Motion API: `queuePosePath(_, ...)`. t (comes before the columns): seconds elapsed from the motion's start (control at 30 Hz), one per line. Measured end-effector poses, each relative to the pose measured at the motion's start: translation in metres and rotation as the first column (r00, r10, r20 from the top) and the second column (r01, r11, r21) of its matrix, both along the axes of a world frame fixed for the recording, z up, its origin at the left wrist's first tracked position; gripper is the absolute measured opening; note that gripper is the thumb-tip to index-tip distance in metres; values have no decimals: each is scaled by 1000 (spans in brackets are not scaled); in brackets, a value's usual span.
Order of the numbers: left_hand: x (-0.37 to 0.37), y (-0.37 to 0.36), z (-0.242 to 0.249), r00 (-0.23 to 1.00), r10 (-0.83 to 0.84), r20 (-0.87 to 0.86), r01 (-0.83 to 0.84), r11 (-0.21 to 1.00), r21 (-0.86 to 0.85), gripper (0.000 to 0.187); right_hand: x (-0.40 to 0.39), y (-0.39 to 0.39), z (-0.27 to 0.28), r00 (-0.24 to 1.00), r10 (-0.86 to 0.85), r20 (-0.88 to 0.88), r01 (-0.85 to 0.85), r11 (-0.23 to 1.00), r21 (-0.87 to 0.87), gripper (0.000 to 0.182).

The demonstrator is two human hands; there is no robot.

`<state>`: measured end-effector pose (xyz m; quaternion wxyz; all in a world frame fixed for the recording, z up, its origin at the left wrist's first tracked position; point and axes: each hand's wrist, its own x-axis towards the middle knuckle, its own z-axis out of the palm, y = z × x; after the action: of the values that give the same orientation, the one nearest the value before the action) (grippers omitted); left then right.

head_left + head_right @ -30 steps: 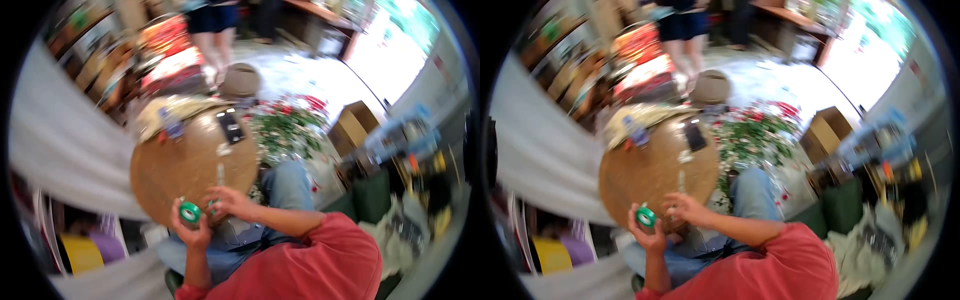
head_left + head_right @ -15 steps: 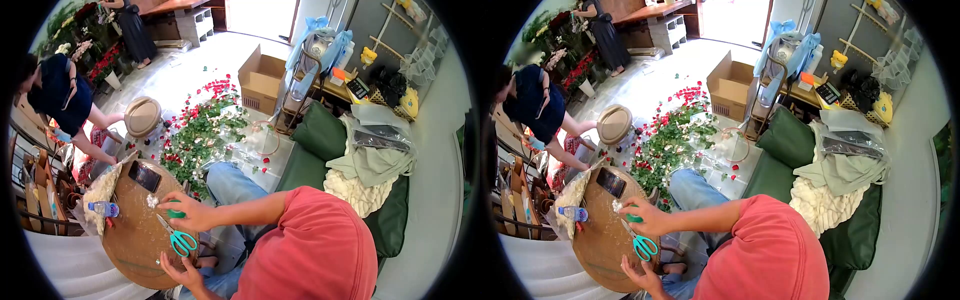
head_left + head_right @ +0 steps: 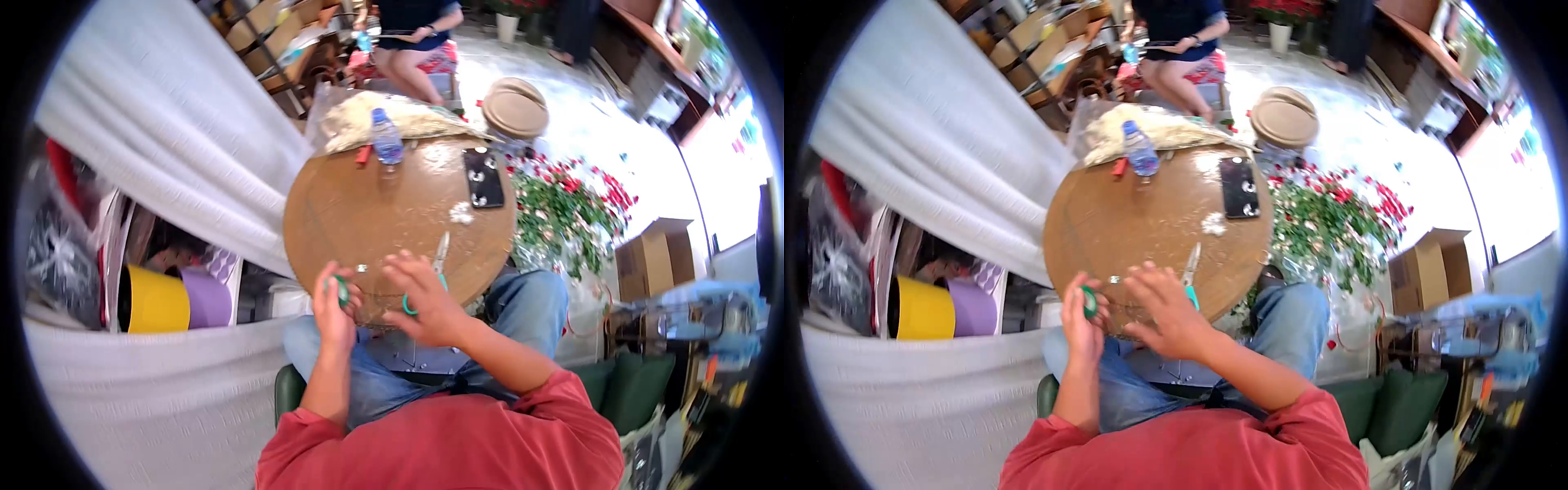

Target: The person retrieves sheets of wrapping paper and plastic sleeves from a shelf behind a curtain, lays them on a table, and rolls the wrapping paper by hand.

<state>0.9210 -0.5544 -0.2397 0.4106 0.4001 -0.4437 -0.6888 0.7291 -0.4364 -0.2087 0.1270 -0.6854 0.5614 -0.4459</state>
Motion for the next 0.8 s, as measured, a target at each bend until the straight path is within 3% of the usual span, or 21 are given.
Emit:
queuePosePath(0.03, 8, -22, -5, 973, 161, 163, -127, 971, -201, 48, -5, 2, -5, 993, -113, 25, 113, 994, 1, 64)
queuePosePath(0.07, 15, -43, -13, 897, 331, 292, -200, 894, -400, 49, -10, 3, -12, 996, -89, 20, 89, 996, 2, 64)
queuePosePath(0.1, 23, -65, -22, 893, 345, 288, -217, 893, -395, 49, -16, 7, -20, 989, -143, 34, 141, 989, 51, 59)
queuePosePath(0.13, 30, -86, -31, 711, 478, 516, 2, 732, -682, 55, -20, 9, -26, 978, -204, 43, 199, 975, 99, 55)
queuePosePath(0.17, 32, -97, -39, 457, 651, 606, 317, 517, -795, 60, -20, 11, -28, 971, -233, 58, 227, 969, 103, 47)
queuePosePath(0.2, 29, -98, -45, 460, 651, 604, 312, 518, -796, 60, -20, 14, -30, 971, -233, 51, 227, 969, 102, 47)
queuePosePath(0.27, 20, -101, -55, 312, 502, 807, 425, 686, -591, 71, -20, 21, -35, 968, -244, -61, 250, 958, 141, 48)
queuePosePath(0.3, 17, -103, -49, 298, 466, 833, 415, 722, -553, 79, -19, 23, -36, 966, -251, -64, 258, 956, 140, 48)
queuePosePath(0.43, -4, -88, -26, 224, 453, 863, 399, 765, -505, 88, -9, 36, -34, 962, -216, -164, 245, 952, 182, 52)
queuePosePath(0.5, -16, -83, -12, 131, 378, 916, 443, 805, -395, 93, -6, 34, -32, 958, -195, -210, 234, 955, 183, 53)
queuePosePath(0.73, -28, -121, -38, 199, 418, 886, 517, 724, -457, 96, -3, 37, -38, 961, -154, -229, 208, 949, 237, 58)
queuePosePath(0.8, -33, -122, -34, 328, 341, 881, 437, 772, -462, 92, -2, 39, -37, 963, -161, -217, 213, 947, 241, 57)
